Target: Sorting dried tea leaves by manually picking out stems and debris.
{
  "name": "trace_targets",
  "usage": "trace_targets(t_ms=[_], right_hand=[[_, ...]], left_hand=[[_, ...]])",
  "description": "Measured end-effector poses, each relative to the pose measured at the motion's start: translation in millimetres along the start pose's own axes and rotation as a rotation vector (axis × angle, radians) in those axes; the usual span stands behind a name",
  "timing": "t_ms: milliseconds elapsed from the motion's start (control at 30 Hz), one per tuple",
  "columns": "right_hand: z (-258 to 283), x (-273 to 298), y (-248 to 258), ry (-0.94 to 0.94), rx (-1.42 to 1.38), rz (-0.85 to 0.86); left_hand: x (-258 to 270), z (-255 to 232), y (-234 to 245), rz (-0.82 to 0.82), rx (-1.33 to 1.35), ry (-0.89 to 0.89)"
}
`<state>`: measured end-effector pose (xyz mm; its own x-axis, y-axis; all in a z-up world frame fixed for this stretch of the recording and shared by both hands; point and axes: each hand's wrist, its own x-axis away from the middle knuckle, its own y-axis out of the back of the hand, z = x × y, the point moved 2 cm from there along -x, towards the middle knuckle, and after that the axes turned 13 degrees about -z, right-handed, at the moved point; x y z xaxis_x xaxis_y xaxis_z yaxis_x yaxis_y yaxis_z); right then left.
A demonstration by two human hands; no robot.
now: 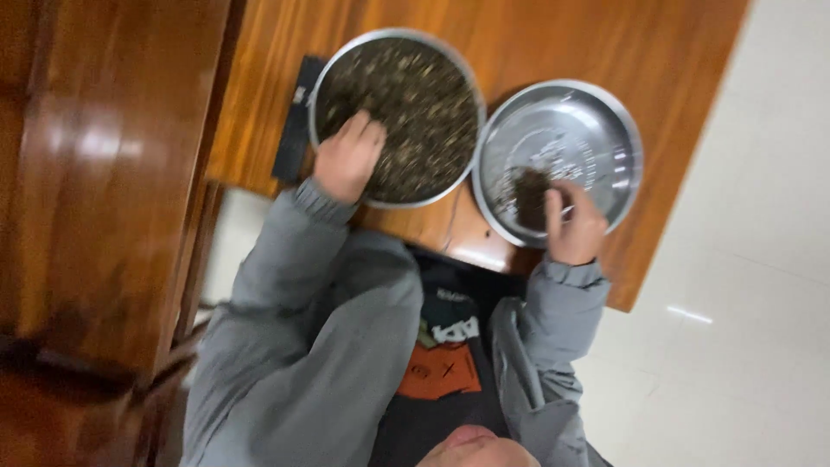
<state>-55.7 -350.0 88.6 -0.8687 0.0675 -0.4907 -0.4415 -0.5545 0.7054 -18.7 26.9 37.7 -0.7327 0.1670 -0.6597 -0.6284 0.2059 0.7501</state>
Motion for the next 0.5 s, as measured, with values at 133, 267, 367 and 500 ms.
trace_targets(t_ms=[133, 267, 367, 500], right_hand=[[-0.6, 3.3, -11.4, 0.022, -0.134, -0.020], [-0.6, 1.9, -14.4, 0.033, -0.151, -0.026], [1.6, 2.7, -14.6, 0.035, -0.117, -0.025], [8.3, 0.1, -13.1, -0.077, -0.037, 0.023]], left_hand=[[16.3, 5.6, -35.2, 0.035, 0.029, -0.034], [11.1, -5.8, -38.1, 0.115, 0.029, 0.009], [15.4, -5.0, -49.4, 0.092, -0.047, 0.010], [13.9, -5.3, -52.6, 0.259, 0.021, 0.011]])
